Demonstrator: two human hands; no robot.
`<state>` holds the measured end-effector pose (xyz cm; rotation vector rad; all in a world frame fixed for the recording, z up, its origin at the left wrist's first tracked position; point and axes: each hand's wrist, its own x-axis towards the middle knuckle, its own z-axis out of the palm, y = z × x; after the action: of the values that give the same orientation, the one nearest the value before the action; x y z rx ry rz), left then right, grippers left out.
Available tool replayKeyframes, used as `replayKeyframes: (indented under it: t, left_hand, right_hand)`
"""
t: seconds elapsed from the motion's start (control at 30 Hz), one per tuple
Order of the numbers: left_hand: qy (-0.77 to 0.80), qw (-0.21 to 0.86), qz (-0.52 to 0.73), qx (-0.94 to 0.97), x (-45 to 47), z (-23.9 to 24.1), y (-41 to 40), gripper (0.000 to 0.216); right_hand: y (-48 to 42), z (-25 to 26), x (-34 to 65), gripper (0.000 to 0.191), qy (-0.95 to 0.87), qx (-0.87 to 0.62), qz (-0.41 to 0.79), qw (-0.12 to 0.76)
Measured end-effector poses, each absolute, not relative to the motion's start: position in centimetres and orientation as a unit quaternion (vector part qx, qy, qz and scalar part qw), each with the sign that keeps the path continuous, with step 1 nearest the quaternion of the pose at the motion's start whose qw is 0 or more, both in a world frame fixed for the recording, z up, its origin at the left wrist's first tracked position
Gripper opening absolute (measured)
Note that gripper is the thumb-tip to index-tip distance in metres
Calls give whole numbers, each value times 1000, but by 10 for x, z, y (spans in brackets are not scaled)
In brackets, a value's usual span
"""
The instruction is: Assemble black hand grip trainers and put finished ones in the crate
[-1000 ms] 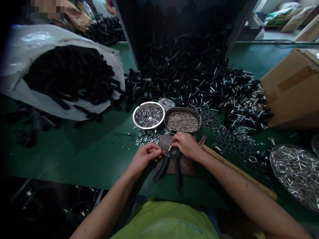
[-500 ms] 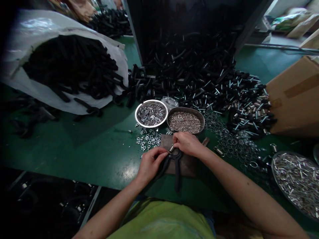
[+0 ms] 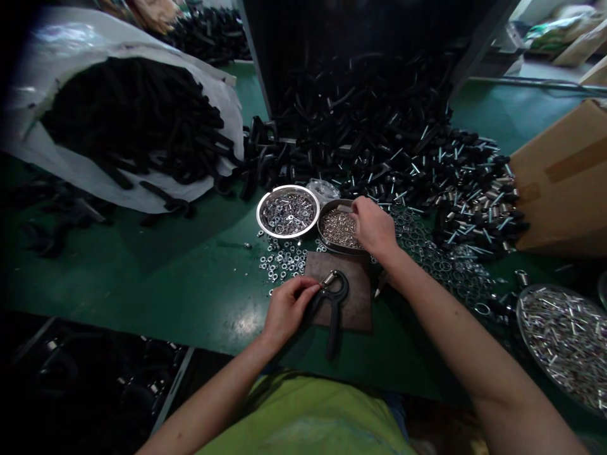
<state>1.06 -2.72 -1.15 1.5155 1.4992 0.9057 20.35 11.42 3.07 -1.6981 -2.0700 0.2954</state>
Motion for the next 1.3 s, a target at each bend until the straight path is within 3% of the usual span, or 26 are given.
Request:
replayKeyframes:
  t: [0.1,0.17,0.23,0.43,0.87,1.13,1.3]
  left_hand:
    - [593,401,357,599,11,-12,-27,13]
    - [593,399,356,602,11,-12,-27,13]
    - [593,394,355,605,12,-12,-27,13]
    - [599,378,346,616,12,-12,-28,15]
    - [603,351,343,629,14,-15,-29,13]
    - [622,329,319,635,15,-16,-31,15]
    - [618,332,326,634,15,-16,-30,14]
  right_hand:
    - [70,45,202,17,-671,-561,296,383]
    - [36,46,198,15,-621,-507,425,421]
    - [7,40,194,17,-597,-478,474,437]
    - [-23,13,185,19,-600,-476,428,481]
    - [-31,12,185,23,-747,-460,270,398]
    - [-12,31,171,16,-518,-514,487,480]
    - [-11,45,171,17,-541,-486,426,538]
